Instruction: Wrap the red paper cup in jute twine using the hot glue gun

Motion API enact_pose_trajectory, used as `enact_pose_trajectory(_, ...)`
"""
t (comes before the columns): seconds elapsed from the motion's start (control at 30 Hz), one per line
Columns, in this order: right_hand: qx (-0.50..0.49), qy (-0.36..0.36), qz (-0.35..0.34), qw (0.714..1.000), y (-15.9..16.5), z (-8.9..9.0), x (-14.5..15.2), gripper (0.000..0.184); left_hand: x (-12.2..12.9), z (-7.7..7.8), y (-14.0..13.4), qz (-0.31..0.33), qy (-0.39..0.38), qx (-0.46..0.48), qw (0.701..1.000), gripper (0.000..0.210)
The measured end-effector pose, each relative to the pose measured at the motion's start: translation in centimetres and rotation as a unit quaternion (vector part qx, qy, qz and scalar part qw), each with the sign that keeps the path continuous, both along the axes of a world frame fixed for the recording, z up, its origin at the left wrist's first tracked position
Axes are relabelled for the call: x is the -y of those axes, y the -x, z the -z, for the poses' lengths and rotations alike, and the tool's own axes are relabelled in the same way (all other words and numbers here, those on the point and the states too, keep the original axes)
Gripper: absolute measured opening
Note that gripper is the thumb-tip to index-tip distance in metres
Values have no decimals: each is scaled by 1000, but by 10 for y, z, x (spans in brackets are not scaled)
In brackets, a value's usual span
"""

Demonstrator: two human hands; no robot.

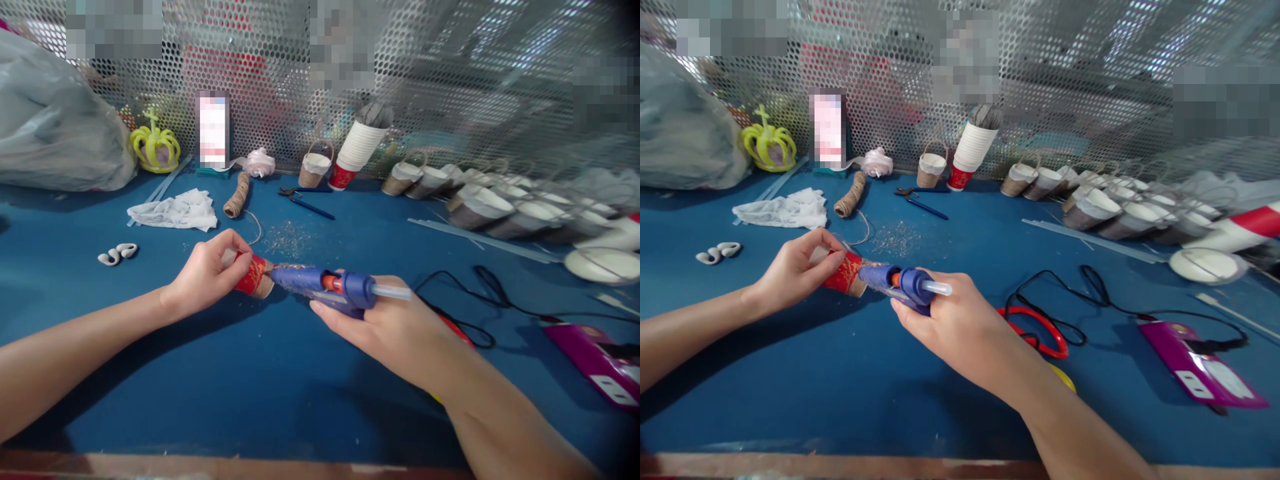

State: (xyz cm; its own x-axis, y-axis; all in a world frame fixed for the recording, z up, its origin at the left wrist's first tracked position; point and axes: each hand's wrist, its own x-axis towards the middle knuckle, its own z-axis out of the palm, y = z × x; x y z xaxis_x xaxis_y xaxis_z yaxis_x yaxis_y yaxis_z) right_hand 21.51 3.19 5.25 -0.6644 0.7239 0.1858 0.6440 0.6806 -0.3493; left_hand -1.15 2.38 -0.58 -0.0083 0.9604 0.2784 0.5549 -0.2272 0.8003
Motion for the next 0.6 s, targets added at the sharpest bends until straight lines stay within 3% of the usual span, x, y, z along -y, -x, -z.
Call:
enact_pose_trajectory(0.23, 14, -74, -83, 994, -3, 7, 3, 18, -2, 0, -1, -19, 36, 24, 999, 15)
enact_pose_trajectory(0.43, -17, -10, -49, 999, 3, 6, 5, 20, -3, -2, -1, -31, 39, 25, 998, 16)
enact_pose_trajectory(0.6, 10, -93, -100, 991, -1, 6, 2, 17, -1, -1, -1, -18, 25, 22, 999, 14)
